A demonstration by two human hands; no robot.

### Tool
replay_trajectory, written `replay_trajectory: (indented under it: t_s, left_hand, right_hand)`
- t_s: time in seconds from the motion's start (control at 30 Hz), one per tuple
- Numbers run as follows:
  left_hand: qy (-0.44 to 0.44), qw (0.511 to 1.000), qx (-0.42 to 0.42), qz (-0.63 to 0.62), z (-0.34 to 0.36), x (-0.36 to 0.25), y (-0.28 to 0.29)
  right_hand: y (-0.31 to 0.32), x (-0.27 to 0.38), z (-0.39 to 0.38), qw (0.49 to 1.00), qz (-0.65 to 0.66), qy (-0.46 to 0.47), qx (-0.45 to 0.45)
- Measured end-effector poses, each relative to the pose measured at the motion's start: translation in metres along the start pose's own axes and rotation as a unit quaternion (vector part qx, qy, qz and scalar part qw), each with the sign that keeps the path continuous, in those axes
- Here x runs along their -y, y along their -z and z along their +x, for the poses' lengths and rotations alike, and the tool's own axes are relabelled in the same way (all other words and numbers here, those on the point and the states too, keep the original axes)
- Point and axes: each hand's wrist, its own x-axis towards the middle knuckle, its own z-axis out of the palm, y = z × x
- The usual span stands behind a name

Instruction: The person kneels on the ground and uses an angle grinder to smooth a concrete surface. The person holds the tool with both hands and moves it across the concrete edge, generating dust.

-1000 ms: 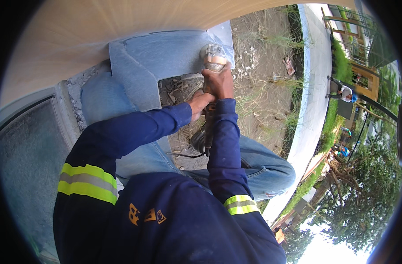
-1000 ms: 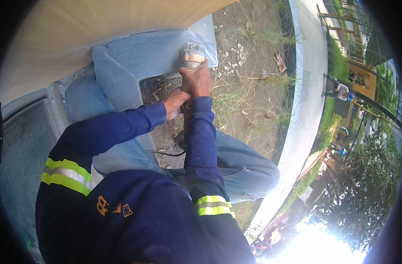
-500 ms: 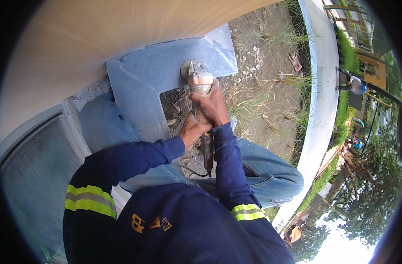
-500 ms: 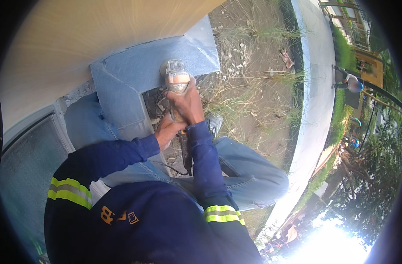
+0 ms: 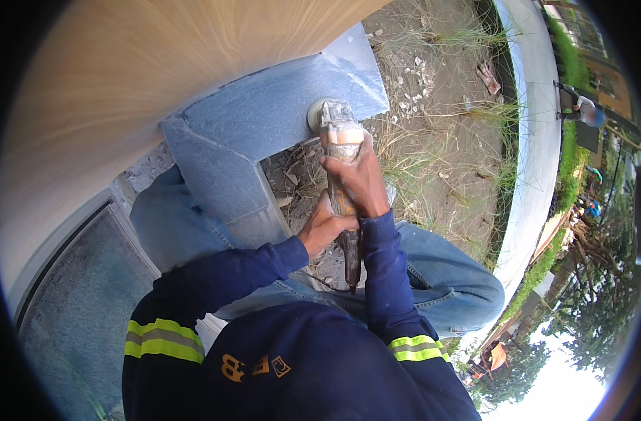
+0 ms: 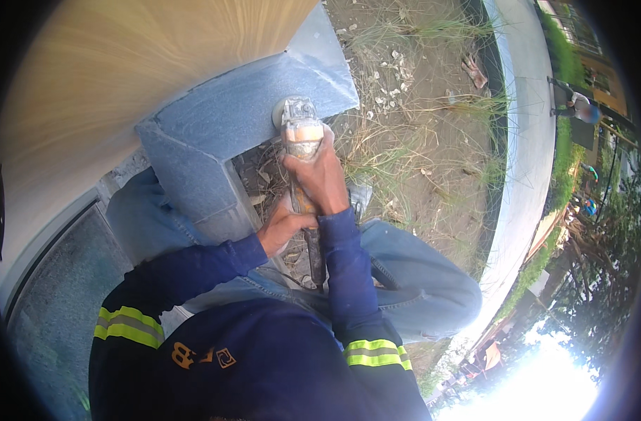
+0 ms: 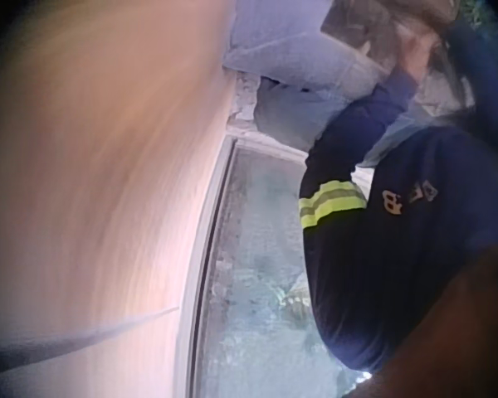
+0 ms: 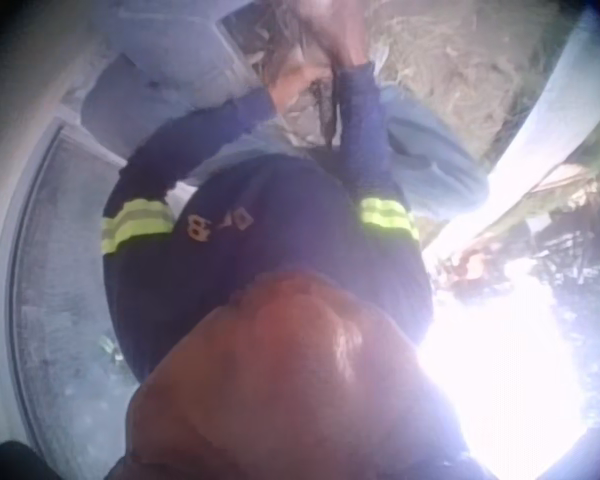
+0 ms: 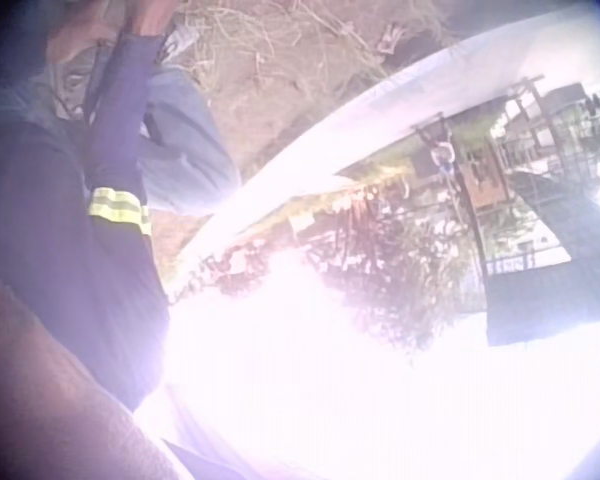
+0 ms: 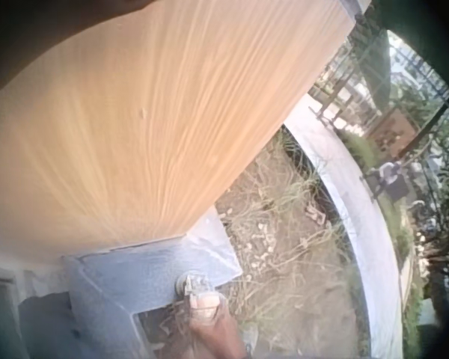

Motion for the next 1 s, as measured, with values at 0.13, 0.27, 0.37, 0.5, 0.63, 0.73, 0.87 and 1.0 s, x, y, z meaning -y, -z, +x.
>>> replay_trajectory:
  t_s: [0.13,0.27,0.37,0.5,0.63,0.73,0.87,1.0]
  left_hand:
    - [-0.068,0.997,-0.039,-0.003,-0.024,-0.006,-0.01]
    - [-0.034,0.999,-0.021,-0.002,-0.003,-0.015,0.004]
    - [-0.024,1.0,-0.012,0.001,0.014,-0.019,0.006]
    - [-0.035,0.999,-0.028,-0.021,0.011,-0.019,-0.005]
    - [-0.04,0.999,-0.033,-0.013,-0.005,-0.021,-0.004]
    - [-0.045,0.998,-0.04,-0.022,0.003,-0.026,0.003]
    - [-0.001,1.0,-0.019,-0.024,0.02,-0.035,0.001]
    - [-0.021,0.999,-0.02,-0.031,0.008,-0.023,0.0]
  right_hand:
    - [-0.011,-0.005,-0.009,0.998,-0.051,0.034,0.011]
    - [-0.013,0.006,0.01,0.998,-0.035,0.041,0.018]
    - [-0.004,0.008,0.027,0.999,-0.024,0.025,-0.001]
    - [0.003,0.01,0.02,0.998,-0.053,-0.004,-0.034]
    - [-0.012,0.007,0.011,0.998,-0.053,0.032,-0.002]
    - [-0.016,0.022,0.021,0.997,-0.077,0.009,0.013]
    - [-0.001,0.026,0.036,0.999,-0.035,-0.023,-0.032]
    - [-0.005,0.022,0.018,0.999,-0.04,-0.021,-0.03]
